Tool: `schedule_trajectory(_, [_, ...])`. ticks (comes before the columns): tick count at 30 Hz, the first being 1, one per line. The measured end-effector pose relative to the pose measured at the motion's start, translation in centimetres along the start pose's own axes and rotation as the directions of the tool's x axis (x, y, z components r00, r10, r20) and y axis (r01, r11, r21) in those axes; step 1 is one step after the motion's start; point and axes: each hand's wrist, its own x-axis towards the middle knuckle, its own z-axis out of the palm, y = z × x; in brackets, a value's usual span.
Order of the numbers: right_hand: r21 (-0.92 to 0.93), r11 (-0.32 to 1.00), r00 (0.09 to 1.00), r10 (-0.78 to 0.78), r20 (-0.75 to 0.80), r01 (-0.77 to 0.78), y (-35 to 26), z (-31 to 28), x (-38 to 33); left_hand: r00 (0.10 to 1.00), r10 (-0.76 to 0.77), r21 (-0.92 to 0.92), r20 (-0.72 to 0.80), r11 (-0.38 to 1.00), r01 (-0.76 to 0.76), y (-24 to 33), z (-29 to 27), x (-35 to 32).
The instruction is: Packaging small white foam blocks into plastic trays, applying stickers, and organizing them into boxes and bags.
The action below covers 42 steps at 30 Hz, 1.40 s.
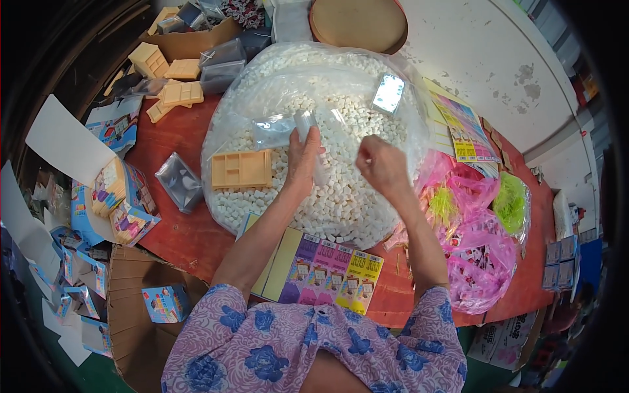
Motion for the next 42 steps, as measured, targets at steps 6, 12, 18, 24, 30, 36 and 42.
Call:
schedule_trajectory(6, [0.279, 0.957, 0.997, 0.061, 0.055, -0.074, 0.9, 0.5, 0.9, 0.979, -0.172, -0.269, 0.111, 0.943, 0.197, 0.0, -0.3, -0.3])
schedule_trajectory(12, [0.824, 0.442, 0.886, -0.121, 0.447, -0.356, 0.1, 4.5, -0.3, 0.959, -0.167, -0.388, 0.227, 0.888, 0.246, 0.1, 0.9, -1.6])
schedule_trajectory(18, [0.778, 0.365, 0.816, -0.081, 0.573, -0.511, -0.3, 3.7, 0.3, 0.895, -0.226, -0.418, 0.384, 0.822, 0.387, -0.7, 0.0, -1.2])
schedule_trajectory(24, [0.765, 0.399, 0.802, -0.112, 0.587, -0.505, -0.3, 3.5, 0.1, 0.882, -0.255, -0.422, 0.396, 0.802, 0.422, -0.3, 0.4, -1.5])
schedule_trajectory(30, [0.775, 0.415, 0.814, -0.124, 0.567, -0.477, -0.8, 3.4, -0.3, 0.905, -0.205, -0.372, 0.373, 0.860, 0.348, 0.1, 0.5, -1.7])
schedule_trajectory(36, [0.748, 0.448, 0.791, -0.131, 0.597, -0.490, -0.6, 3.3, 0.2, 0.904, -0.188, -0.381, 0.384, 0.860, 0.341, 0.3, 0.5, -1.8])
schedule_trajectory(42, [0.800, 0.387, 0.840, -0.105, 0.533, -0.459, -1.8, 3.2, -0.4, 0.922, -0.176, -0.430, 0.345, 0.844, 0.321, -0.7, 0.4, -1.1])
